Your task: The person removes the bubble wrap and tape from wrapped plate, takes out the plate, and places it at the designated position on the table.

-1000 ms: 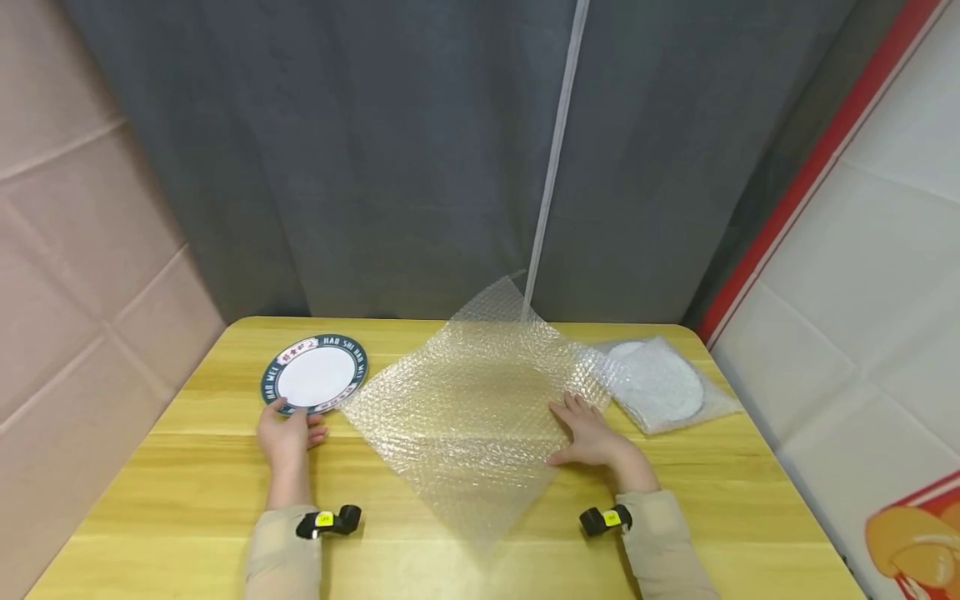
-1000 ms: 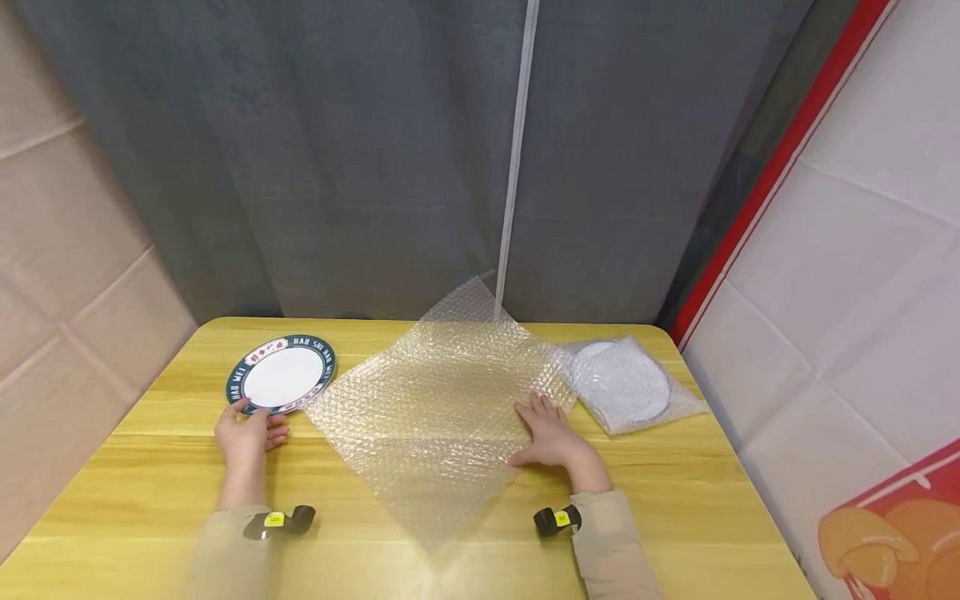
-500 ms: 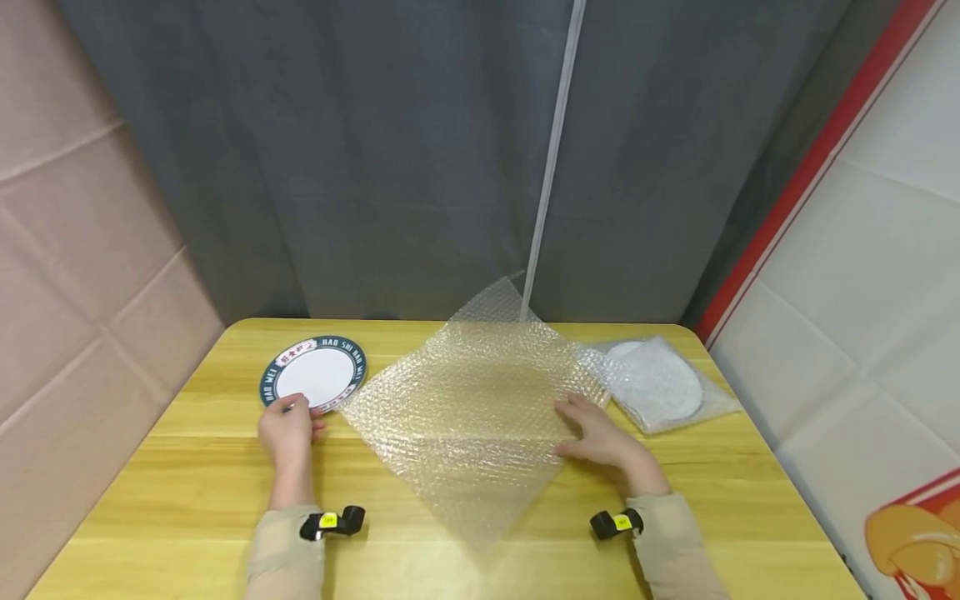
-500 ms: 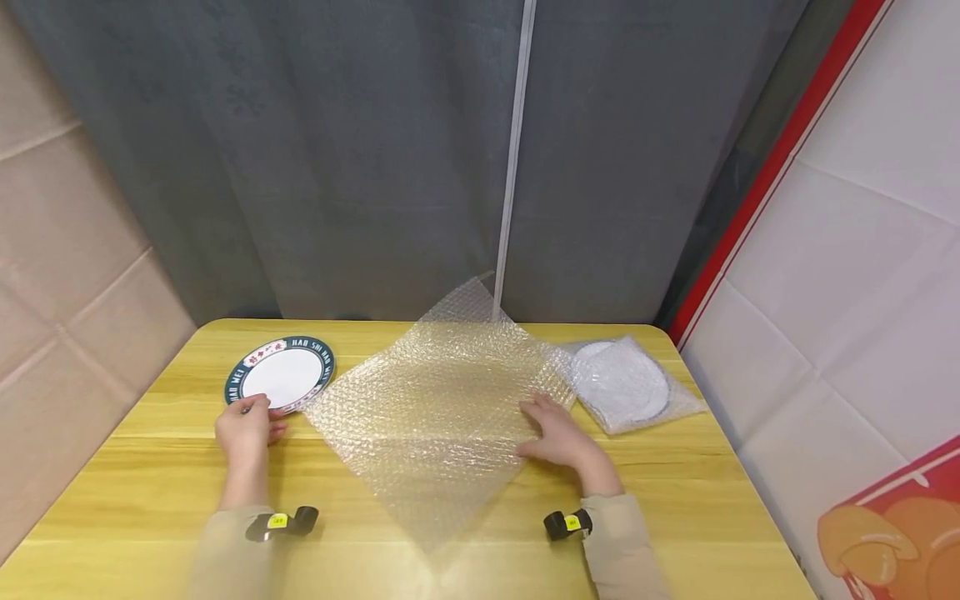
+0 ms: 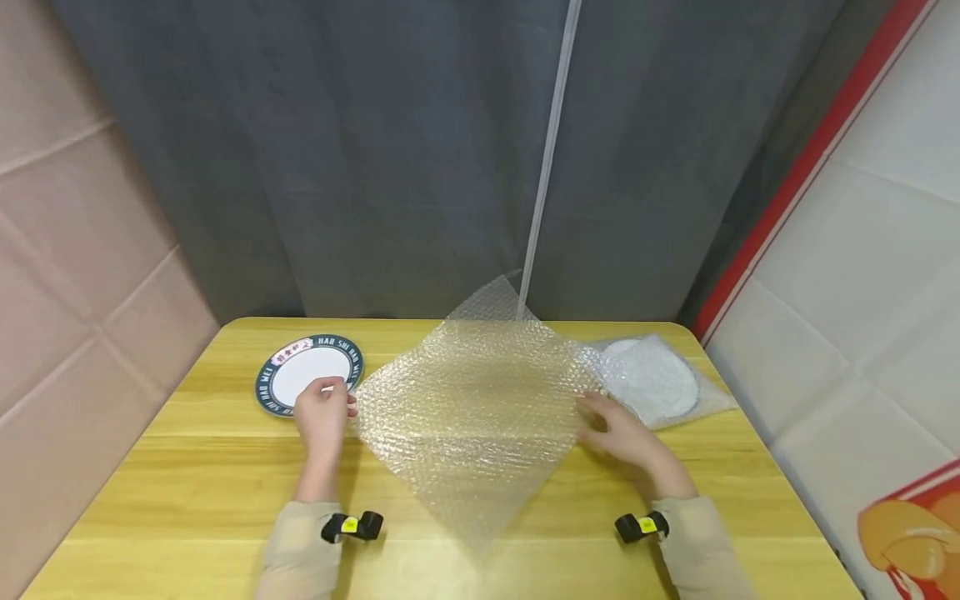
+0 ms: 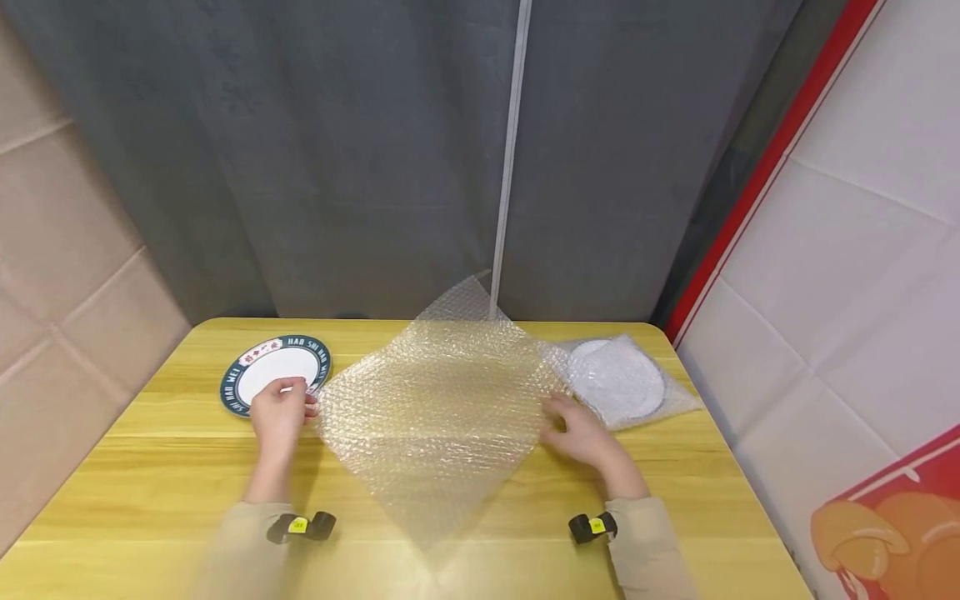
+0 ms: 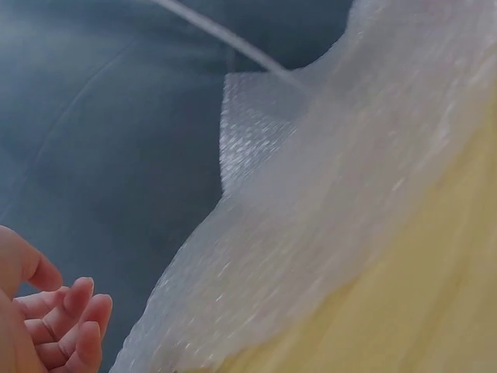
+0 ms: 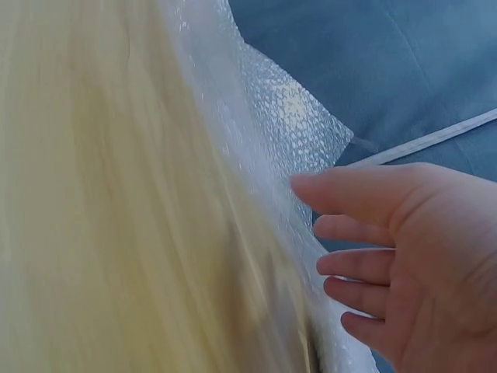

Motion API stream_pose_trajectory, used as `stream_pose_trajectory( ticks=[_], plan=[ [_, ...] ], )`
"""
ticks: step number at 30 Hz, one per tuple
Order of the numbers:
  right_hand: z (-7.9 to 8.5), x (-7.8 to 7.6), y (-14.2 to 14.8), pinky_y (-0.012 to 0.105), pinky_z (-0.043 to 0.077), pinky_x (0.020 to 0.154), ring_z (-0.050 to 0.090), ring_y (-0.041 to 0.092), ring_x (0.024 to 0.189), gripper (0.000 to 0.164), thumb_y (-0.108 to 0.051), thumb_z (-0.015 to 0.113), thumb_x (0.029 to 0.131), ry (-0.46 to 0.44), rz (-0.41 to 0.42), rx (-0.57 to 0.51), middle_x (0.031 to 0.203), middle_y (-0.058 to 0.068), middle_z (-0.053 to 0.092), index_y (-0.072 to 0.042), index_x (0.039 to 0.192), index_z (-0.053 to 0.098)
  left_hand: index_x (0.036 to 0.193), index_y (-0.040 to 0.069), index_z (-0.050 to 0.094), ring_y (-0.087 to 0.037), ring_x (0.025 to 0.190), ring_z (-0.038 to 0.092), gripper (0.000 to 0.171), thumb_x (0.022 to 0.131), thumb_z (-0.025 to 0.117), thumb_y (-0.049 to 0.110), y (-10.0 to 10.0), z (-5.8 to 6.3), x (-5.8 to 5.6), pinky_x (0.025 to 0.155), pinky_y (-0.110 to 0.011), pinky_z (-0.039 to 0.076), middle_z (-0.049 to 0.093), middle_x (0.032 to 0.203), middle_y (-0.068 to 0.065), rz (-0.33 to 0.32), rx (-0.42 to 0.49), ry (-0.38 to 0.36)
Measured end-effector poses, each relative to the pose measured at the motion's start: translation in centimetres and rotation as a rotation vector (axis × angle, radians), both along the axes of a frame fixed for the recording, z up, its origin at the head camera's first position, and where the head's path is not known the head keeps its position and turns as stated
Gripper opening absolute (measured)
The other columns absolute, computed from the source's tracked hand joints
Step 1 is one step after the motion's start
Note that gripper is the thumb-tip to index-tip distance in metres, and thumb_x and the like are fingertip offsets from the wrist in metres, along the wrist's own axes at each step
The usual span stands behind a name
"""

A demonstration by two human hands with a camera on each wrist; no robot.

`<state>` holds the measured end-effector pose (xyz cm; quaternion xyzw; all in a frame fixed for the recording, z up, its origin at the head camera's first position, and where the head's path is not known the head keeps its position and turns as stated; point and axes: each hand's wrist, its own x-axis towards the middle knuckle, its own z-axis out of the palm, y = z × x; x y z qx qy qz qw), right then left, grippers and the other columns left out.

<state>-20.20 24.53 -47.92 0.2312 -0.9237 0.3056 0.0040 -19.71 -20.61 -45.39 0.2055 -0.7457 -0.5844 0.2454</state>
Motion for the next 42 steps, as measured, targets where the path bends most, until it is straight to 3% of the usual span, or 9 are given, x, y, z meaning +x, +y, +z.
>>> stream_pose_trajectory(
  ticks=[6, 14, 19, 27, 33, 38, 42],
  plan=[
    [0.2, 0.0, 0.8, 0.059, 0.025, 0.106, 0.037, 0.048, 0.128, 0.052, -0.012, 0.066, 0.089, 0.054, -0.023, -0.024, 0.138, 0.03, 0.042, 0.008, 0.134, 0.048, 0.1, -0.008, 0.065, -0.02, 0.046, 0.061, 0.021, 0.091, 0.054, 0.007, 2.0, -0.1, -0.2, 0.041, -0.025, 0.048, 0.066, 0.068, -0.019, -0.114, -0.056, -0.004],
    [1.2, 0.0, 2.0, 0.057, 0.033, 0.103, 0.044, 0.045, 0.122, 0.045, -0.009, 0.064, 0.091, 0.092, -0.11, -0.049, 0.131, 0.027, 0.052, 0.008, 0.131, 0.052, 0.106, -0.006, 0.065, -0.022, 0.051, 0.063, 0.022, 0.091, 0.055, 0.008, 5.2, 0.6, -0.2, 0.055, -0.044, 0.056, 0.066, 0.07, -0.014, -0.296, -0.101, -0.059],
    [1.8, -0.2, 3.1, 0.056, 0.036, 0.1, 0.048, 0.045, 0.119, 0.041, -0.014, 0.062, 0.093, 0.113, -0.193, -0.045, 0.128, 0.026, 0.055, 0.005, 0.128, 0.055, 0.107, -0.005, 0.065, -0.022, 0.054, 0.064, 0.022, 0.09, 0.056, 0.006, 7.3, 1.1, -0.2, 0.049, -0.034, 0.052, 0.067, 0.07, -0.01, -0.414, -0.138, -0.077],
    [3.2, -0.5, 4.9, 0.057, 0.04, 0.095, 0.052, 0.046, 0.113, 0.039, -0.019, 0.059, 0.095, 0.144, -0.27, -0.025, 0.122, 0.029, 0.057, 0.005, 0.126, 0.057, 0.105, -0.007, 0.066, -0.022, 0.067, 0.065, 0.023, 0.088, 0.058, 0.005, 10.5, 1.2, -0.4, 0.06, -0.031, 0.053, 0.068, 0.078, -0.009, -0.554, -0.181, -0.074],
    [3.8, -0.7, 6.1, 0.059, 0.04, 0.093, 0.051, 0.047, 0.112, 0.037, -0.019, 0.058, 0.097, 0.174, -0.314, -0.038, 0.122, 0.03, 0.056, 0.006, 0.124, 0.058, 0.107, -0.01, 0.064, -0.023, 0.071, 0.065, 0.025, 0.09, 0.056, 0.006, 12.9, 1.3, -0.3, 0.066, -0.035, 0.055, 0.068, 0.082, -0.013, -0.686, -0.146, -0.082],
    [4.1, -1.4, 7.1, 0.061, 0.035, 0.096, 0.045, 0.049, 0.119, 0.032, -0.015, 0.06, 0.094, 0.255, -0.324, -0.037, 0.125, 0.031, 0.053, 0.008, 0.116, 0.061, 0.113, -0.011, 0.061, -0.028, 0.076, 0.066, 0.029, 0.092, 0.054, 0.008, 15.0, 1.6, -0.2, 0.07, -0.041, 0.056, 0.068, 0.086, -0.016, -0.793, -0.04, -0.141],
    [4.2, -1.8, 8.1, 0.063, 0.034, 0.095, 0.041, 0.051, 0.121, 0.033, -0.017, 0.059, 0.094, 0.237, -0.341, -0.012, 0.129, 0.033, 0.049, 0.008, 0.115, 0.061, 0.121, -0.012, 0.055, -0.031, 0.078, 0.067, 0.036, 0.092, 0.053, 0.01, 16.9, 1.7, -0.5, 0.069, -0.041, 0.056, 0.069, 0.089, -0.019, -0.848, 0.049, -0.189]
  ],
)
